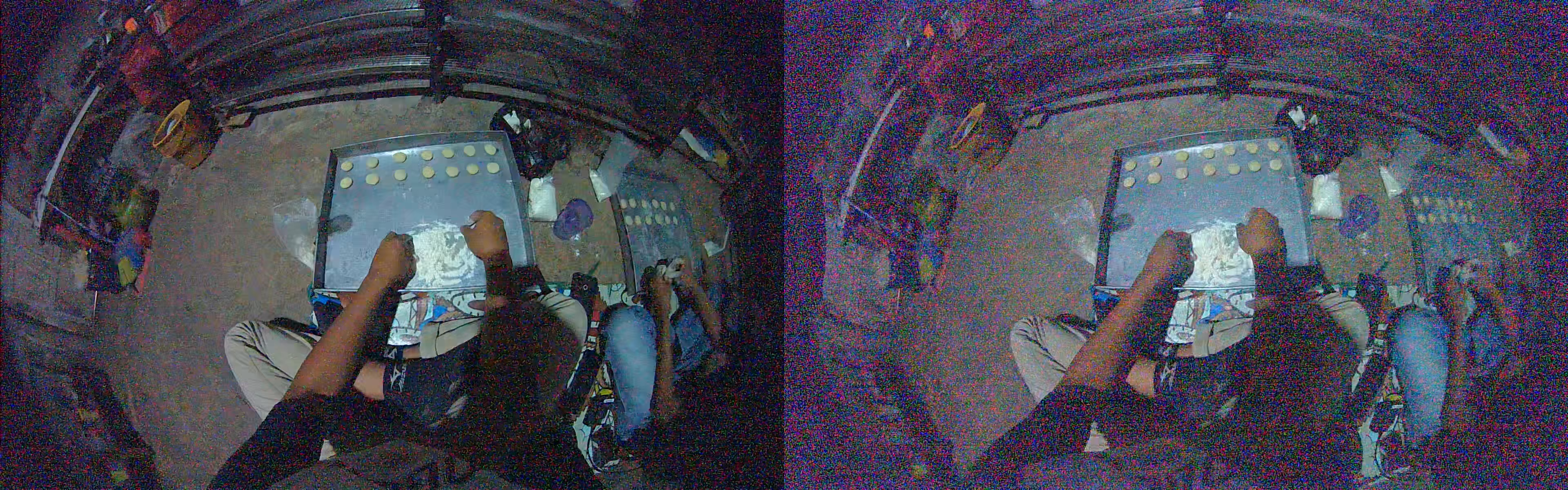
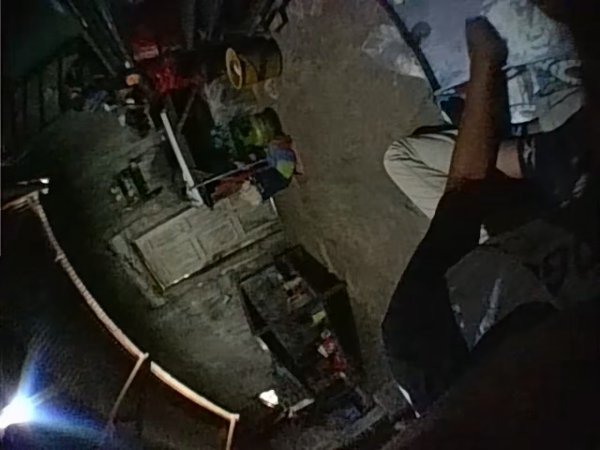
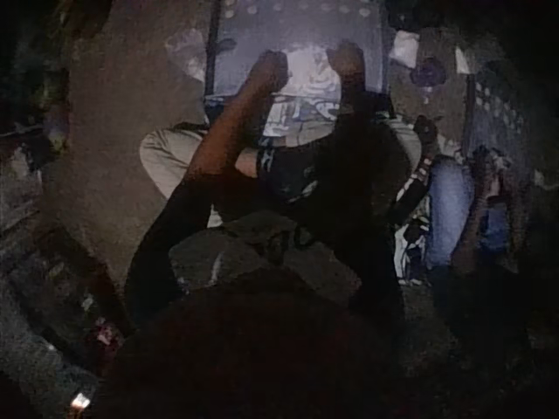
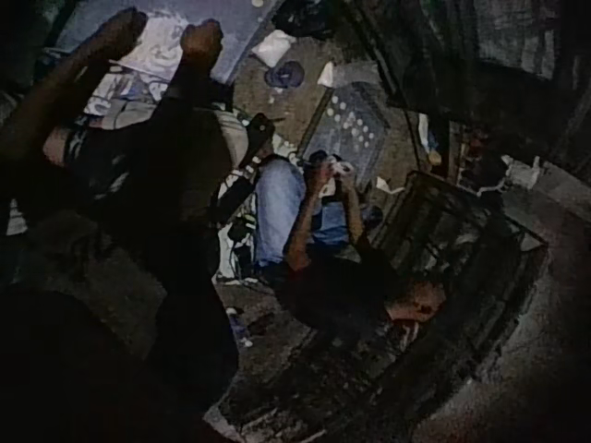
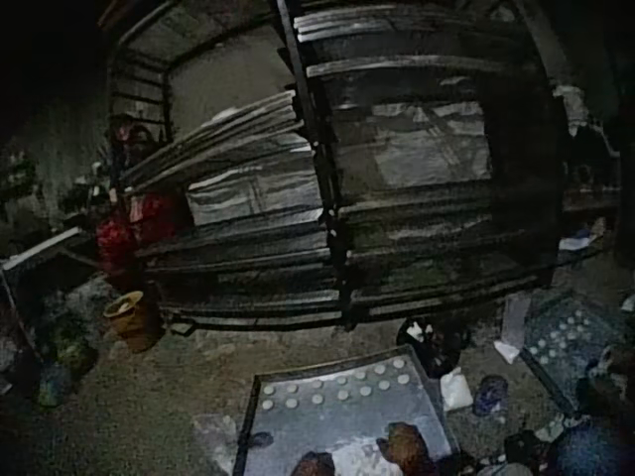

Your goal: The person shapes dough balls by hand, places them on a metal tray, and then pours a white powdery substance from a plastic bag onto the tray and spreads it around the dough.

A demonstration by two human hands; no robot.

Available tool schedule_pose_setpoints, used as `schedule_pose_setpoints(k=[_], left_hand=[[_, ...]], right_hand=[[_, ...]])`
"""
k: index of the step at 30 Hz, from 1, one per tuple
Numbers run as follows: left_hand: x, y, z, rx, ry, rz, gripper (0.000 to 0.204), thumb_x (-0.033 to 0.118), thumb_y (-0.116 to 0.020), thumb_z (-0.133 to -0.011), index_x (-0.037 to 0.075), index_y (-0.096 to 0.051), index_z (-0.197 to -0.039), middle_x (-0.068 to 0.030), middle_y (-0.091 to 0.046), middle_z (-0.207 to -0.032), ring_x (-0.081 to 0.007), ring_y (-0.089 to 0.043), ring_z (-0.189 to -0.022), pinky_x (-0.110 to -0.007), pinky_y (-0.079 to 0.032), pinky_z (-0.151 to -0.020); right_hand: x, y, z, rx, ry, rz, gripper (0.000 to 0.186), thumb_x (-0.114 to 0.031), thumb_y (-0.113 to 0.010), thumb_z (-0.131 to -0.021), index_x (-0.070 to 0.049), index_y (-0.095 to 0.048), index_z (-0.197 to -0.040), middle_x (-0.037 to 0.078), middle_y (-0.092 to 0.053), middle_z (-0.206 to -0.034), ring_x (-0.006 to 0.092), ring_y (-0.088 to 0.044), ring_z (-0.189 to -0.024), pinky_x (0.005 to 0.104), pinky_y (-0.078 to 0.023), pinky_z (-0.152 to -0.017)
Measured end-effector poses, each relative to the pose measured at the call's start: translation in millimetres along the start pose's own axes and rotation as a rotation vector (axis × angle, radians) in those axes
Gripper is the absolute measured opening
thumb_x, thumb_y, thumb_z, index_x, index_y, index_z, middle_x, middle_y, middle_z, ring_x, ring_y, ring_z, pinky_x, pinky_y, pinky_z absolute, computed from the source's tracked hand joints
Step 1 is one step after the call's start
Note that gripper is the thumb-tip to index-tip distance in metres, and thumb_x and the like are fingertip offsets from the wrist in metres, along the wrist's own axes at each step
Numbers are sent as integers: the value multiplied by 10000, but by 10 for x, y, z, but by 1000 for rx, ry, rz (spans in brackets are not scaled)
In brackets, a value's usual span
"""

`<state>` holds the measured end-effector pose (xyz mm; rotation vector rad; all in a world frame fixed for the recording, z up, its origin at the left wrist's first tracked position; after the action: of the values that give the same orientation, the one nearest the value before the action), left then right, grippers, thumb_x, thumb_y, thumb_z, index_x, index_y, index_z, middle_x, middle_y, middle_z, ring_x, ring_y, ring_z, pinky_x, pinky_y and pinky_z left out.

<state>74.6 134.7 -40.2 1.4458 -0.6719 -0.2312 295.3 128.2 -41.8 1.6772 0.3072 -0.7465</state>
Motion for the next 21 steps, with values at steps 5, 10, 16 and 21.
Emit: schedule_pose_setpoints(k=[5,10,16,21], left_hand=[[-218,-442,-1,-25,182,116,192,40,-668,-712,-15,-609,-887,-250,-652,-901,-441,-651,-912,-503,-545,-790],[46,-183,-129,-12,188,144,180,74,-632,-812,-13,-622,-970,-260,-674,-930,-446,-662,-927,-495,-547,-807],[-216,302,163,146,127,315,281,126,-720,-784,40,-696,-1050,-226,-698,-980,-432,-672,-918,-464,-549,-820],[-537,516,504,319,238,389,222,126,-692,-795,40,-733,-995,-206,-724,-934,-377,-708,-878,-413,-557,-805]], right_hand=[[-130,-57,-5,-128,-51,12,449,-276,-792,-773,21,-683,-1091,236,-699,-1088,377,-675,-1049,427,-528,-938],[-95,41,-7,-187,-105,40,431,-268,-775,-782,24,-690,-1087,239,-692,-1106,390,-664,-1060,432,-521,-950],[-71,-344,-68,-191,148,33,358,-181,-721,-793,-40,-702,-1122,216,-683,-1111,402,-641,-1061,442,-504,-969],[-528,-593,113,-244,340,156,285,-150,-596,-856,-56,-699,-1105,209,-682,-1091,388,-657,-1034,498,-511,-945]])
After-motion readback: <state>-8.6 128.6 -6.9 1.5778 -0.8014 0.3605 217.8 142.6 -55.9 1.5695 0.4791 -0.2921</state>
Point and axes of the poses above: each hand's wrist, its own z-axis away from the middle knuckle, its own y-axis out of the back of the hand, x = y × z, the point moved 6 cm from there along -z, towards the middle knuckle
